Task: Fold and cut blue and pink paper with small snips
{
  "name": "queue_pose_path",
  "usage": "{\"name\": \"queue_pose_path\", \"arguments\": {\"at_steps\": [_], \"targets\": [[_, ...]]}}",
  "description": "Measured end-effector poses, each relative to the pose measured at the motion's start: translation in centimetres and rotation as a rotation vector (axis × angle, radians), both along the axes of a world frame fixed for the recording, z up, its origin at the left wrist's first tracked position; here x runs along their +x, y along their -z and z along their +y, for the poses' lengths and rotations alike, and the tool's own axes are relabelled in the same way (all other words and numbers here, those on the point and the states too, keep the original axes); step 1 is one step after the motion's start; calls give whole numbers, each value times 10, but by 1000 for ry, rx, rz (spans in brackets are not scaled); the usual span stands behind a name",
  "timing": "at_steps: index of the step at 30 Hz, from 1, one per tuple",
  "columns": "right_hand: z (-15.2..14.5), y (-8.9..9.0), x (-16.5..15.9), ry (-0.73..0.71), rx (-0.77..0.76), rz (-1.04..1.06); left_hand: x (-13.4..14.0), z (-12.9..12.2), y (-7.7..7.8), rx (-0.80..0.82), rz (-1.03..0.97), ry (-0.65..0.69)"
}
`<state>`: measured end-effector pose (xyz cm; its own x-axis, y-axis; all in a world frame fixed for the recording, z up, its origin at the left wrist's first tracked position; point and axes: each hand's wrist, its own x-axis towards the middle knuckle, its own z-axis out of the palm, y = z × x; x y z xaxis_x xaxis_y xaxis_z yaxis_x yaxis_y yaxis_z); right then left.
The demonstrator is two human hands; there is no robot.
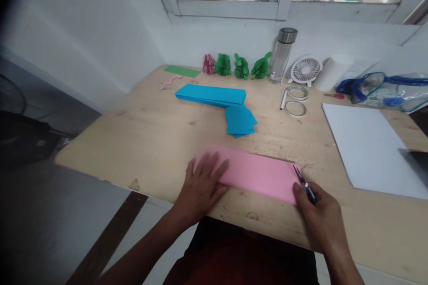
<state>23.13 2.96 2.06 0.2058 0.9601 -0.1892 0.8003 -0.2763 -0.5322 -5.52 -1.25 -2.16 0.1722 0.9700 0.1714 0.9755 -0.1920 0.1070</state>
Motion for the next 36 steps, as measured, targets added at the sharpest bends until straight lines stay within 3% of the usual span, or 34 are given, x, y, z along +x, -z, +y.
{"name": "queue_pose_path", "arguments": {"at_steps": [22, 36], "targets": [[-2, 5, 1, -33, 22, 0, -4, 6, -9, -43, 48, 26], [-4, 7, 1, -89, 86, -3, -8, 10, -6, -72, 61, 62]]}}
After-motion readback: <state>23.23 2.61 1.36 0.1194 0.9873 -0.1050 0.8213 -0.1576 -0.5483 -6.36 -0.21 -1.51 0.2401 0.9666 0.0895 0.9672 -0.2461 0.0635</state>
